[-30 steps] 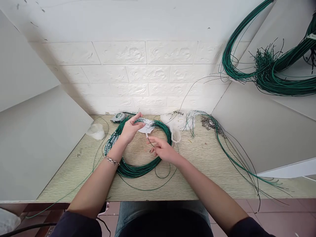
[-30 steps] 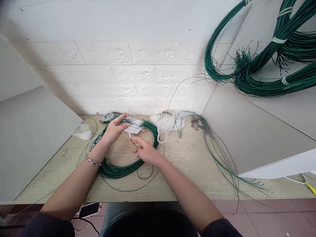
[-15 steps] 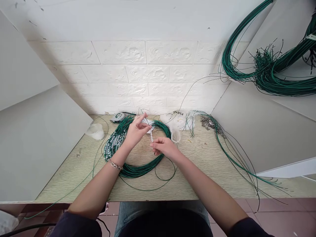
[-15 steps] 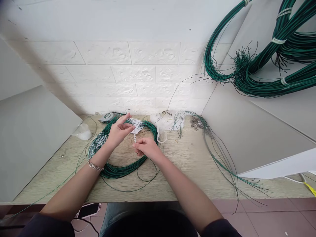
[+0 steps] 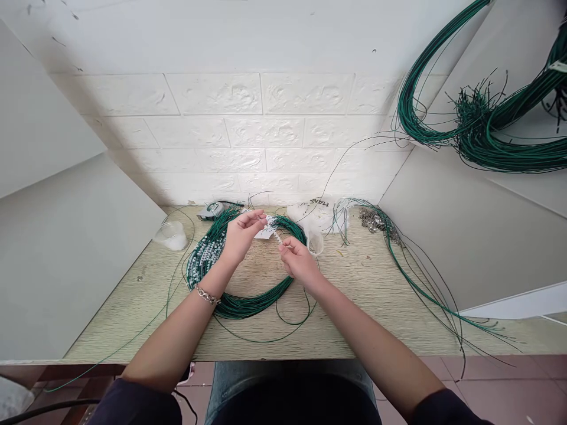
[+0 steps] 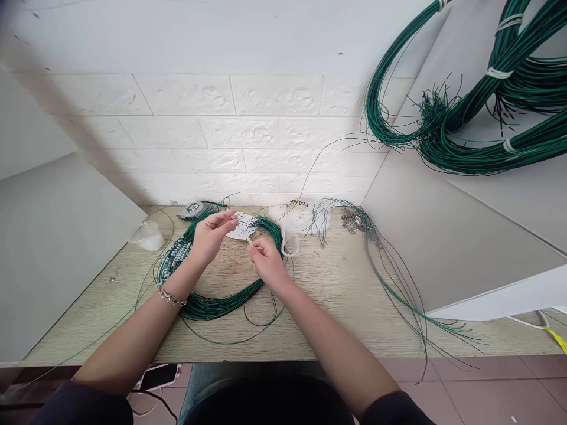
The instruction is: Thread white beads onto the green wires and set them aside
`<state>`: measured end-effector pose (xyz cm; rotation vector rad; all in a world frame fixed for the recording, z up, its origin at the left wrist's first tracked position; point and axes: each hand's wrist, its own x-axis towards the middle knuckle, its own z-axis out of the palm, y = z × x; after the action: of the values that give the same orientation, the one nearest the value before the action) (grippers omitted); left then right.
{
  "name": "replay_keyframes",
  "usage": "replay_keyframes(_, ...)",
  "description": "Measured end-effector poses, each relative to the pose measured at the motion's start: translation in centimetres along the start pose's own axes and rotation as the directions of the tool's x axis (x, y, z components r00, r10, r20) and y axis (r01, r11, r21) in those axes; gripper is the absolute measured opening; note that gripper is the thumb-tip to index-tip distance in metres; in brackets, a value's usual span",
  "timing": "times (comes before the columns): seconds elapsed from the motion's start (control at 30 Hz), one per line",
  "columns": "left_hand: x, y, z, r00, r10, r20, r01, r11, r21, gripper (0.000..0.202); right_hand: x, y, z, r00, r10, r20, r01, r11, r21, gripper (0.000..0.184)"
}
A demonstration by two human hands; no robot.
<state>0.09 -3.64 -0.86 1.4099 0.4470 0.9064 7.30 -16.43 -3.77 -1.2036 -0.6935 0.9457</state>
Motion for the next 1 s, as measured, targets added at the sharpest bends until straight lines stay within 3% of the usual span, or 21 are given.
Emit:
replay_keyframes(0.17, 0.12, -0.14, -0.12, 0.998, -0.063, 0.018, 0.064, 0.993, -0.097, 0.03, 0.25, 0.23, -0.51, 0.992, -0.069, -0.102, 0.06, 0.994, -0.097, 0.025)
replay_keyframes(0.3, 0.01, -0.08, -0.04, 0.996, -0.077, 0.037, 0.08, 0.991, -0.107, 0.03, 0.08, -0.05, -0.51, 0.995, -0.034, -0.09, 0.016, 0.981, -0.192, 0.027)
replay_keyframes(0.43, 0.03, -0.12, -0.02, 0.996, -0.078, 0.04, 0.081, 0.994, -0.078, 0.032, 0.01, -0.06, -0.39, 0.999, 0.01, -0.046, -0.015, 0.992, -0.123, 0.025)
replay_keyframes(0.6, 0.23, -0.48, -0.22, 0.997, -0.072, 0.039, 0.075, 0.995, -0.073, 0.033, 0.32, 0.41, -0.52, 0.996, -0.068, -0.063, 0.064, 0.996, -0.056, 0.023)
replay_keyframes(0.8, 0.07, -0.47, -0.12, 0.994, -0.084, 0.068, 0.09, 0.992, -0.086, 0.032, 0.48, 0.67, -0.67, 0.99, -0.121, -0.067, 0.112, 0.986, -0.123, 0.023)
replay_keyframes(1.0, -0.18, -0.2, -0.02, 0.99, -0.104, 0.097, 0.115, 0.987, -0.115, 0.033, 0.25, 0.37, -0.64, 0.994, -0.072, -0.078, 0.059, 0.986, -0.155, 0.027)
